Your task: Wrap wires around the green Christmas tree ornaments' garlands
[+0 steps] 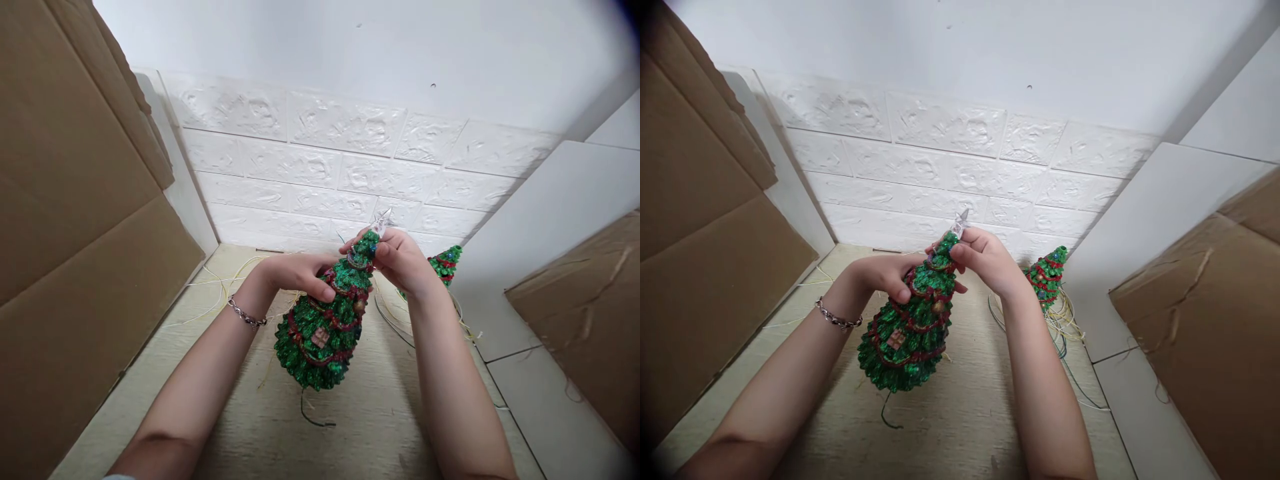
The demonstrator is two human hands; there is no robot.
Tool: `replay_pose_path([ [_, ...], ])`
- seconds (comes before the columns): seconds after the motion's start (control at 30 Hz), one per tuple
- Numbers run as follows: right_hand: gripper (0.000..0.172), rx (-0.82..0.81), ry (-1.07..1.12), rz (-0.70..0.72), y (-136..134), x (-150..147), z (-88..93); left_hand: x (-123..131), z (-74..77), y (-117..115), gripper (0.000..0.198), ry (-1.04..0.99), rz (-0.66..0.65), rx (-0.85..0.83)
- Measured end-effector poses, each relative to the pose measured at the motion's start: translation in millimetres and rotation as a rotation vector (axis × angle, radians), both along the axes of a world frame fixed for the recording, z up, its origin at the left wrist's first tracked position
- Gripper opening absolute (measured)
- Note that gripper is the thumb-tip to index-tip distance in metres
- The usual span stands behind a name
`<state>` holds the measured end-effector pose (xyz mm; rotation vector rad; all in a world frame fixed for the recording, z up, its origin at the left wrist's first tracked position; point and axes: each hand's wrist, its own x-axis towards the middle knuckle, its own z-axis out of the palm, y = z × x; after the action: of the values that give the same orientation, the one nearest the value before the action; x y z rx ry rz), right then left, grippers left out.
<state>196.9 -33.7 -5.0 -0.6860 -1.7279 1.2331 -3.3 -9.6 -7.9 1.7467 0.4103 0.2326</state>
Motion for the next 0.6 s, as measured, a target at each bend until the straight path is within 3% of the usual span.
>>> replay_pose_path([
  [0.07,0.047,0.046,-0.054,-0.086,-13,-6,9.7,0,0.7,0,0.074,-0.02,-0.023,-0.047],
  [0.17,0.046,0.137,-0.134,-0.265,-29,-14,19.5,-1,0.8,2,0.076,-0.067,0.057,-0.042],
  [0.27,0.043,0.234,-0.232,-0.484,-33,-20,20.6,1,-1.0,4,0.079,-0.108,0.102,-0.001],
  [0.37,0.037,0.354,-0.34,-0.691,-30,-24,16.2,9,-4.5,5,0.076,-0.115,0.157,0.14],
  [0.47,0.033,0.442,-0.374,-0.803,-26,-29,11.2,20,-8.6,4,0.066,-0.131,0.298,0.301],
  [0.6,0.03,0.44,-0.324,-0.868,-22,-35,7.3,30,-12.3,0,0.052,-0.115,0.436,0.325],
])
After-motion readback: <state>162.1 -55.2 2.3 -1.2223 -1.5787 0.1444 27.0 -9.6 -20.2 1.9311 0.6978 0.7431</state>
